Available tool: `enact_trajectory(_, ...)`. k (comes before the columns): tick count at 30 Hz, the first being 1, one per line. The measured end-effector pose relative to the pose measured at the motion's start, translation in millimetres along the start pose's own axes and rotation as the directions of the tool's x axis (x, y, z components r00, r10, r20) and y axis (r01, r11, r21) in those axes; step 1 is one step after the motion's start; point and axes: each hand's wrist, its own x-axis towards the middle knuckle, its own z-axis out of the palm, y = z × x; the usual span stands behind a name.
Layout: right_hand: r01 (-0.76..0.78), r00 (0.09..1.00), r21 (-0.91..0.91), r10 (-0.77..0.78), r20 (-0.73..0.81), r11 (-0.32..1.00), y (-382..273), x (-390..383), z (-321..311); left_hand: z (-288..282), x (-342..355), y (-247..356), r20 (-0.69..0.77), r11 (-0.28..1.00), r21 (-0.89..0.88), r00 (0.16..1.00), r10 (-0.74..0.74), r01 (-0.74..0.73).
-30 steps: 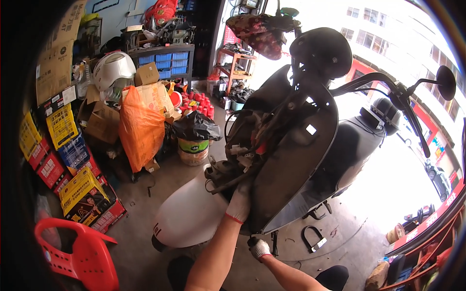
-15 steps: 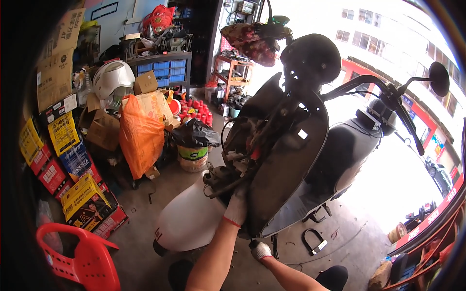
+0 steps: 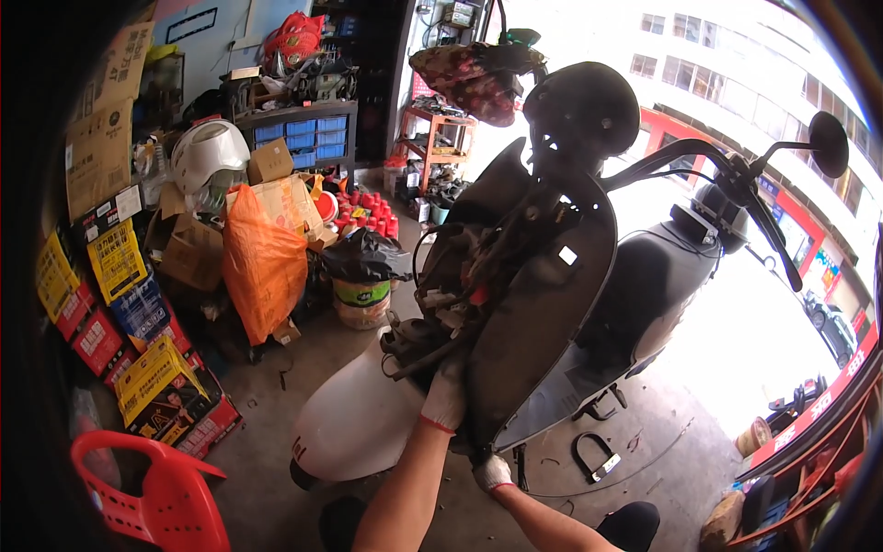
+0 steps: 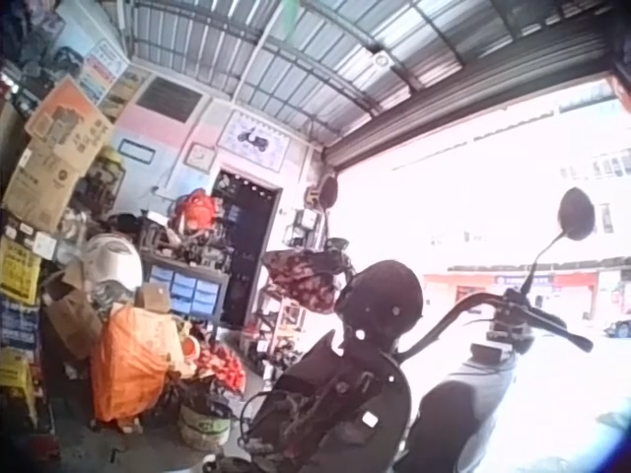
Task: Replacing a cable on a motorcycle, including unboxing the new cable and threading it through the scooter chassis.
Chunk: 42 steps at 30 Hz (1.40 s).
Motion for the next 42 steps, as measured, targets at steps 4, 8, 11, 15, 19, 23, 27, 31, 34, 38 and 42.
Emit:
enact_trajectory(4, 0.023, 0.999, -0.008, -0.022, 0.041, 1.000, 13, 1, 4, 4, 3, -6, 0.019, 0.999, -0.033, 1.000, -0.005, 0.006)
enact_trajectory(8, 0.075, 0.997, 0.051, -0.077, 0.031, 0.996, -5, 0, -6, -4, 0, -17, 0.071, 0.987, 0.148, 0.996, 0.057, -0.067)
enact_trajectory(11, 0.057, 0.998, 0.037, -0.056, -0.019, 0.998, -11, 0, -7, -1, 2, -4, 0.058, 0.996, 0.065, 0.997, 0.058, -0.062)
enact_trajectory(15, -0.091, 0.996, 0.043, 0.090, 0.010, 0.995, -4, -4, 3, 4, 2, -3, 0.037, 0.987, -0.157, 0.999, -0.029, 0.034)
enact_trajectory(19, -0.134, 0.989, 0.113, 0.126, 0.079, 0.984, 8, -9, 18, -6, -1, 1, 0.094, 0.990, 0.126, 0.993, -0.073, 0.061)
enact_trajectory(23, -0.070, 0.993, 0.079, 0.062, 0.097, 0.994, 2, -2, 25, -3, -4, -5, 0.250, 0.500, -0.734, 0.867, -0.431, 0.460)
enact_trajectory(27, 0.016, 1.000, 0.103, -0.017, 0.011, 0.995, 22, 11, 46, 10, 3, 18, 0.290, 0.419, -0.785, 0.869, -0.402, 0.456)
enact_trajectory(31, 0.076, 0.997, 0.076, -0.076, -0.009, 0.994, 29, 11, 53, 10, -3, 22, 0.139, 0.851, -0.449, 0.962, -0.237, 0.274)
enact_trajectory(34, 0.033, 0.999, 0.134, -0.030, -0.030, 0.990, 20, 11, 49, 2, -8, 39, 0.170, 0.679, -0.617, 0.910, -0.377, 0.397)
enact_trajectory(38, 0.015, 1.000, 0.152, -0.017, 0.011, 0.988, 13, 12, 44, -31, -38, 26, -0.115, 0.840, 0.540, 0.993, 0.012, 0.052)
enact_trajectory(42, -0.002, 0.999, 0.144, -0.005, 0.049, 0.990, 18, 13, 44, -8, -7, 135, -0.397, 0.960, 0.254, 0.918, -0.008, 0.119)
